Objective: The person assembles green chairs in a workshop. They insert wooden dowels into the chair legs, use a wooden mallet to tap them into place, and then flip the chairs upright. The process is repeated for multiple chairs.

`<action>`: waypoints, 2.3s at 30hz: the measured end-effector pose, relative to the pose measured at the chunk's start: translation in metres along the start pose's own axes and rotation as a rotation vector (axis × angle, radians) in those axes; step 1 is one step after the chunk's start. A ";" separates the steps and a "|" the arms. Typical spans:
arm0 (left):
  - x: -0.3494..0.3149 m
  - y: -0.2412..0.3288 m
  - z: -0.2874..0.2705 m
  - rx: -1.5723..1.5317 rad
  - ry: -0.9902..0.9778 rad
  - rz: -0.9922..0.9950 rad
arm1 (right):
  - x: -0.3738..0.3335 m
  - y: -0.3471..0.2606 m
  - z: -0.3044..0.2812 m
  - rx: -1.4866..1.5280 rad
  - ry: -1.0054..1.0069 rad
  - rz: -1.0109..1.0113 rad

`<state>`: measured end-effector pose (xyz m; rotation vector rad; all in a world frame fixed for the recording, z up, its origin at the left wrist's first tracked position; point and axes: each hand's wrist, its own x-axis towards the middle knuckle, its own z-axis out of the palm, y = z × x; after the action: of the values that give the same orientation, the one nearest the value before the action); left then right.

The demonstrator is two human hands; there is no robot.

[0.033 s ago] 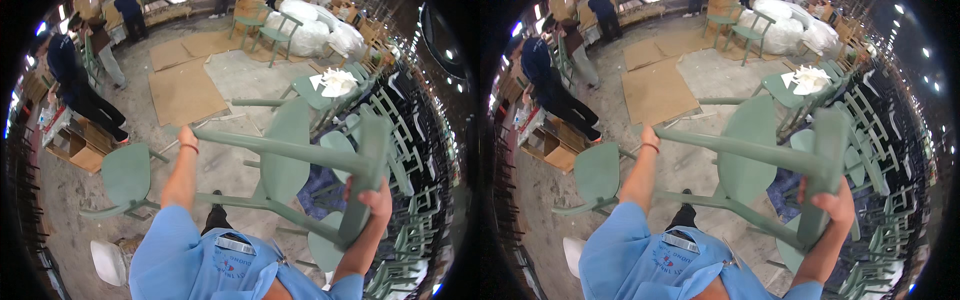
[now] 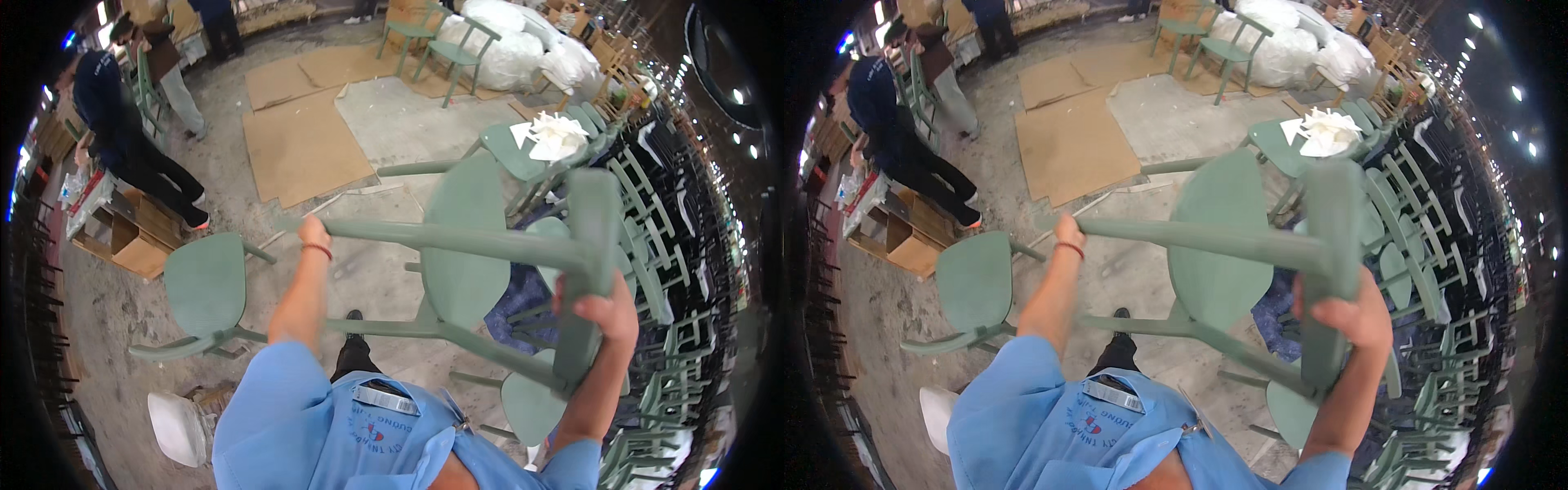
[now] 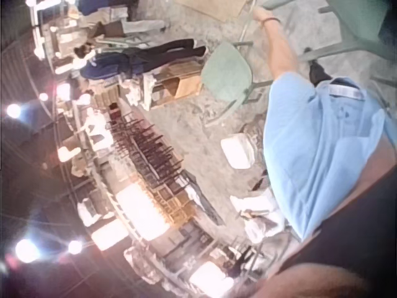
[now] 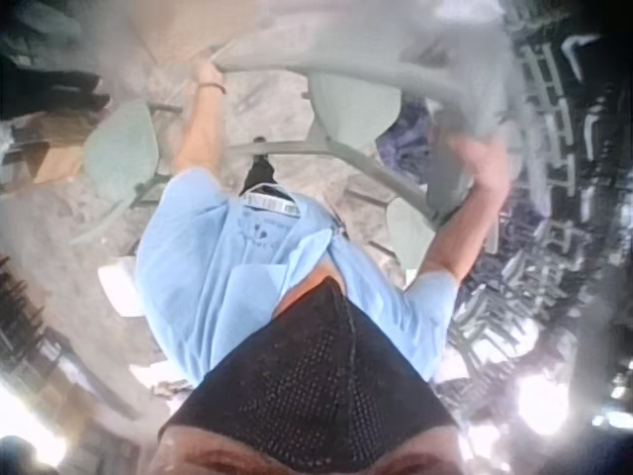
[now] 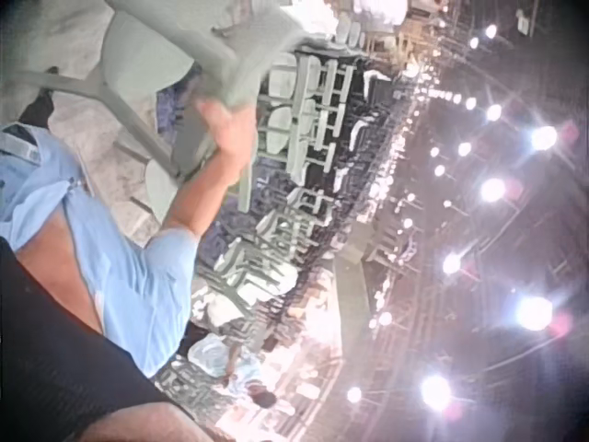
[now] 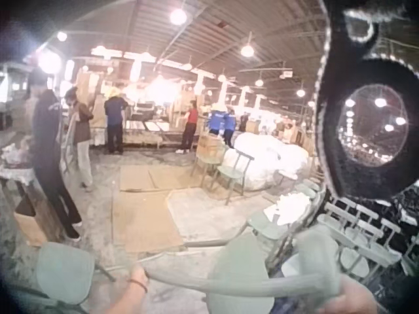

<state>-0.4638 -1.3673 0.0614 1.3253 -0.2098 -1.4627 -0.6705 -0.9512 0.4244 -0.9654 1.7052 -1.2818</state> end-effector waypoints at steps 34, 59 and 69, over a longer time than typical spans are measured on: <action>0.024 0.204 -0.373 -0.109 0.608 0.098 | 0.360 0.233 0.293 -0.629 -0.680 -0.262; 0.007 0.078 -0.166 -0.098 -0.035 -0.258 | 0.317 0.278 0.340 0.337 -0.418 0.705; 0.014 0.015 -0.078 -0.282 -0.174 -0.429 | 0.406 0.276 0.276 0.114 -0.230 0.670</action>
<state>-0.3904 -1.3444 0.0359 1.0513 0.1778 -1.8918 -0.6187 -1.3668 0.0473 -0.3910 1.5610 -0.7778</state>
